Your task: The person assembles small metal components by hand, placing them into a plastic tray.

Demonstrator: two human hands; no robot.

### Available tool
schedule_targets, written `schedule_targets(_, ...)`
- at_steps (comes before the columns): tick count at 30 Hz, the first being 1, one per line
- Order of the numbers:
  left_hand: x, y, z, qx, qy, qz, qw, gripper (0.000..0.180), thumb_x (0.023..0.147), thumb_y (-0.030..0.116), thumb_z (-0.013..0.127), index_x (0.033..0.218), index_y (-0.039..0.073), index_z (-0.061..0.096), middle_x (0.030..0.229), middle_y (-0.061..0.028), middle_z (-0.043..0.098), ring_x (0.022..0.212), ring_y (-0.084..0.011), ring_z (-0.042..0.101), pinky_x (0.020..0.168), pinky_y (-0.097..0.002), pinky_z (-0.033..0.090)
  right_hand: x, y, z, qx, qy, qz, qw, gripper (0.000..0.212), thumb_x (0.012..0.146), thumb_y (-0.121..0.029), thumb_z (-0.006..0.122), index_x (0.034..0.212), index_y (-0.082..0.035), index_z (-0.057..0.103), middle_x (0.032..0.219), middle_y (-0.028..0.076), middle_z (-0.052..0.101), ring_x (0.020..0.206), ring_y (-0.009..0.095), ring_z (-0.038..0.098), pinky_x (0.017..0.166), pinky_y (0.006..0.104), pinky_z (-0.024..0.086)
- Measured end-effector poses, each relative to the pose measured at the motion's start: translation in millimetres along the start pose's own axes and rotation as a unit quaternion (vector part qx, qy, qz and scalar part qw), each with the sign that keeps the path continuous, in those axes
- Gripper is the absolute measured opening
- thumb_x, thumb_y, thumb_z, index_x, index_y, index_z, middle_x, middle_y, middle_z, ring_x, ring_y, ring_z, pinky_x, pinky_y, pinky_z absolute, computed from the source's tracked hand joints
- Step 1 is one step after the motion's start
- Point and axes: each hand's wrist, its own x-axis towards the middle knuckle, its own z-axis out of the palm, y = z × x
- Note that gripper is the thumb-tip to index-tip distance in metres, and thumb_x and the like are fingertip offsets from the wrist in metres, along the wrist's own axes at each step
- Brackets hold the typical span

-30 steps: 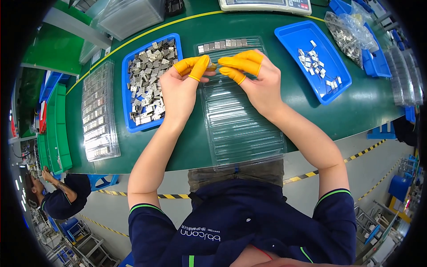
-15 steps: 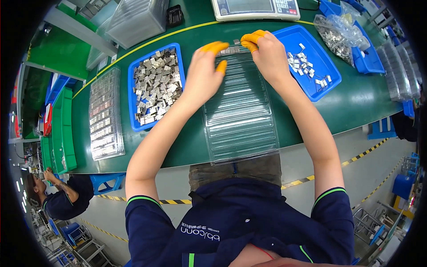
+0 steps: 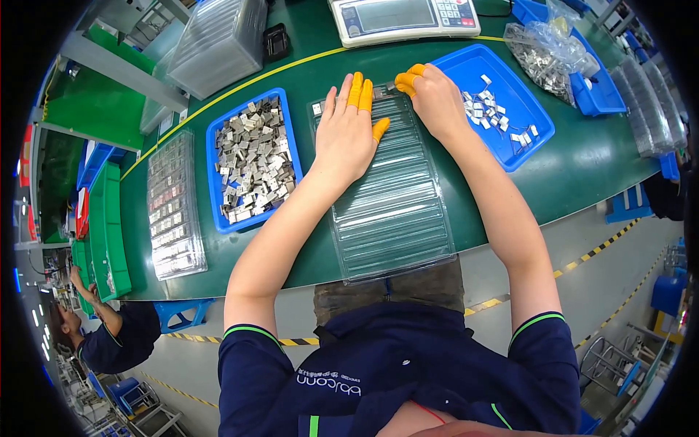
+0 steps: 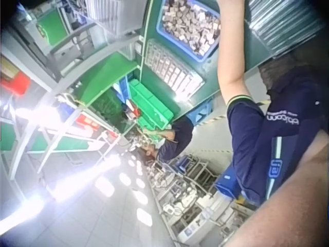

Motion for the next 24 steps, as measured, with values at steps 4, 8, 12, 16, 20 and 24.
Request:
schedule_targets(4,-1,-1,4,-0.008,-0.006,0.018,1.000,0.052,0.091,0.033,0.047,0.127,-0.005,0.043,0.135,-0.0175,0.041,0.134,-0.0261,0.026,0.110,-0.0407,0.019,1,1,-1,-0.024,0.004,-0.027,0.999,0.022,0.065,0.003,0.063,0.086,-0.002,0.068,0.085,0.012,0.061,0.082,0.027,0.059,0.073,0.0351,0.050)
schedule_targets(8,-2,-1,7,0.007,-0.048,0.001,0.999,0.055,0.092,0.037,0.043,0.129,-0.004,0.041,0.136,-0.0152,0.040,0.134,-0.0240,0.026,0.111,-0.0390,0.018,0,-1,-2,-0.031,-0.013,-0.055,0.998,0.015,0.065,0.002,0.062,0.080,-0.001,0.067,0.082,0.011,0.060,0.082,0.026,0.059,0.070,0.0342,0.051)
schedule_targets(12,-3,-3,7,0.011,-0.051,0.008,0.999,0.055,0.094,0.039,0.038,0.132,-0.002,0.037,0.138,-0.0133,0.039,0.134,-0.0226,0.025,0.111,-0.0381,0.016,-1,-3,-2,-0.041,-0.017,-0.063,0.997,0.011,0.066,0.000,0.062,0.076,-0.001,0.066,0.081,0.010,0.060,0.081,0.024,0.059,0.068,0.0332,0.051)
schedule_targets(16,-2,-2,8,0.007,-0.054,0.017,0.998,0.054,0.094,0.037,0.038,0.134,0.001,0.036,0.139,-0.0129,0.038,0.134,-0.0223,0.025,0.111,-0.0390,0.015,-1,-1,-1,-0.053,-0.019,-0.061,0.997,0.011,0.068,-0.002,0.061,0.077,-0.002,0.067,0.082,0.009,0.061,0.080,0.023,0.060,0.066,0.0329,0.052)
schedule_targets(20,-1,-2,10,-0.019,-0.053,0.036,0.998,0.051,0.094,0.035,0.037,0.134,0.003,0.036,0.139,-0.0130,0.037,0.134,-0.0223,0.025,0.111,-0.0398,0.015,-3,2,3,-0.074,-0.022,-0.089,0.993,0.017,0.072,-0.002,0.058,0.086,-0.006,0.068,0.087,0.007,0.061,0.081,0.022,0.060,0.065,0.0320,0.052)
schedule_targets(24,-3,-5,14,-0.011,-0.049,0.032,0.998,0.052,0.094,0.038,0.036,0.133,0.004,0.038,0.139,-0.0093,0.038,0.135,-0.0201,0.025,0.111,-0.0390,0.015,-3,0,4,-0.088,-0.047,-0.074,0.992,0.021,0.073,-0.003,0.057,0.090,-0.009,0.069,0.090,0.006,0.061,0.083,0.021,0.060,0.066,0.0310,0.052)
